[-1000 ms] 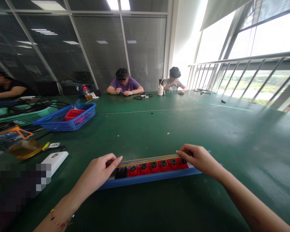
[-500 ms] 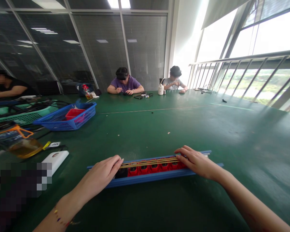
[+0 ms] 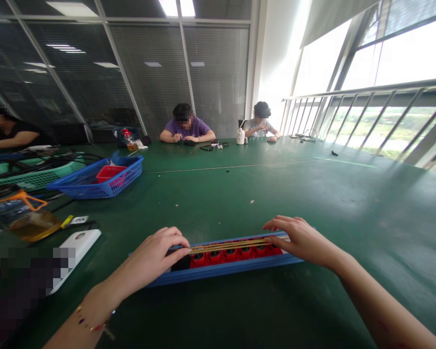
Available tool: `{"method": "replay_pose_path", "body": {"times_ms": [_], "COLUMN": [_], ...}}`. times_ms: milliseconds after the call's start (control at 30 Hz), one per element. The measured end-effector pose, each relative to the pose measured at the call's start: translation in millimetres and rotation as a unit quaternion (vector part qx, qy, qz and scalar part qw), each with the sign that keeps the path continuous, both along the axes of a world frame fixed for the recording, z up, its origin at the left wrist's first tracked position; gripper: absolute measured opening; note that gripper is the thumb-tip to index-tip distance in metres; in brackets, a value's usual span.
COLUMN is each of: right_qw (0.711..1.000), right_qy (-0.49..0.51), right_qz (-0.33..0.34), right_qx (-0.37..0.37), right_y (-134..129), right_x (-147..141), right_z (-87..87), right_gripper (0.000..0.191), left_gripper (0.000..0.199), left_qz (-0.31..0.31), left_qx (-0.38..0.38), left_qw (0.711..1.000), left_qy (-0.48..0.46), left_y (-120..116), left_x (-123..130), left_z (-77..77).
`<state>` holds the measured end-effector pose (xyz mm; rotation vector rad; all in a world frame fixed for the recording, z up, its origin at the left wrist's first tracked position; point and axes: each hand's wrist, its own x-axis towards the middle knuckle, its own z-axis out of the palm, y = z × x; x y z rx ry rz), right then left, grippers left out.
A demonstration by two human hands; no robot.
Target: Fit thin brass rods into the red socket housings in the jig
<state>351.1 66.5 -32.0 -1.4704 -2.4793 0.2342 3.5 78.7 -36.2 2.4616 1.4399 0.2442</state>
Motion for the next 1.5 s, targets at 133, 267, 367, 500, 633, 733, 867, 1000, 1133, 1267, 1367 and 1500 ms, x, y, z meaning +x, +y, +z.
{"method": "replay_pose_path", "body": {"times_ms": [133,267,367,500,633,733,867,1000,1133,1267,1367,1500], "right_qw": [0.999,0.993,0.992,0.995,0.995,0.995,0.994,0.991,0.989,0.988,0.986,0.987], "right_qy": [-0.031,-0.094,-0.117,-0.101,-0.091,-0.09,-0.095,-0.106,-0.118,-0.136,-0.15,-0.142], "right_qz": [0.019,0.022,0.008,0.0,-0.016,0.001,0.061,0.085,0.091,0.074,0.065,0.077], "right_qx": [-0.026,-0.063,-0.045,0.008,0.048,0.036,0.002,0.0,0.0,0.014,0.013,0.011], "right_y": [3,5,4,3,1,-1,-2,1,4,6,7,4], "right_x": [1,-2,-4,3,9,4,-12,-25,-30,-31,-31,-31], "right_z": [20.0,31.0,31.4,32.9,39.3,41.2,35.8,27.7,21.8,16.5,14.0,15.4], "right_gripper": [0.023,0.019,0.02,0.029,0.025,0.018,0.02,0.021,0.024,0.022,0.021,0.02], "left_gripper": [0.032,0.029,0.028,0.03,0.03,0.031,0.029,0.028,0.025,0.024,0.023,0.023], "left_qz": [0.0,-0.009,-0.004,0.006,0.038,0.078,0.077,0.052,0.053,0.071,0.068,0.081], "left_qx": [-0.065,-0.082,-0.051,0.049,0.159,0.198,0.151,0.102,0.062,0.022,0.006,-0.037], "left_qw": [0.998,0.996,0.998,0.999,0.986,0.977,0.985,0.993,0.997,0.997,0.998,0.996], "left_qy": [-0.02,-0.022,-0.02,-0.01,0.008,0.014,0.017,0.015,0.014,0.016,0.01,-0.01], "left_y": [8,15,15,11,17,30,51,65,72,75,77,78], "left_x": [3,5,6,-7,-29,-39,-36,-24,-16,-15,-17,-20], "left_z": [5.1,7.6,11.0,24.2,34.2,27.6,2.6,-22.3,-39.0,-50.2,-54.9,-58.9]}}
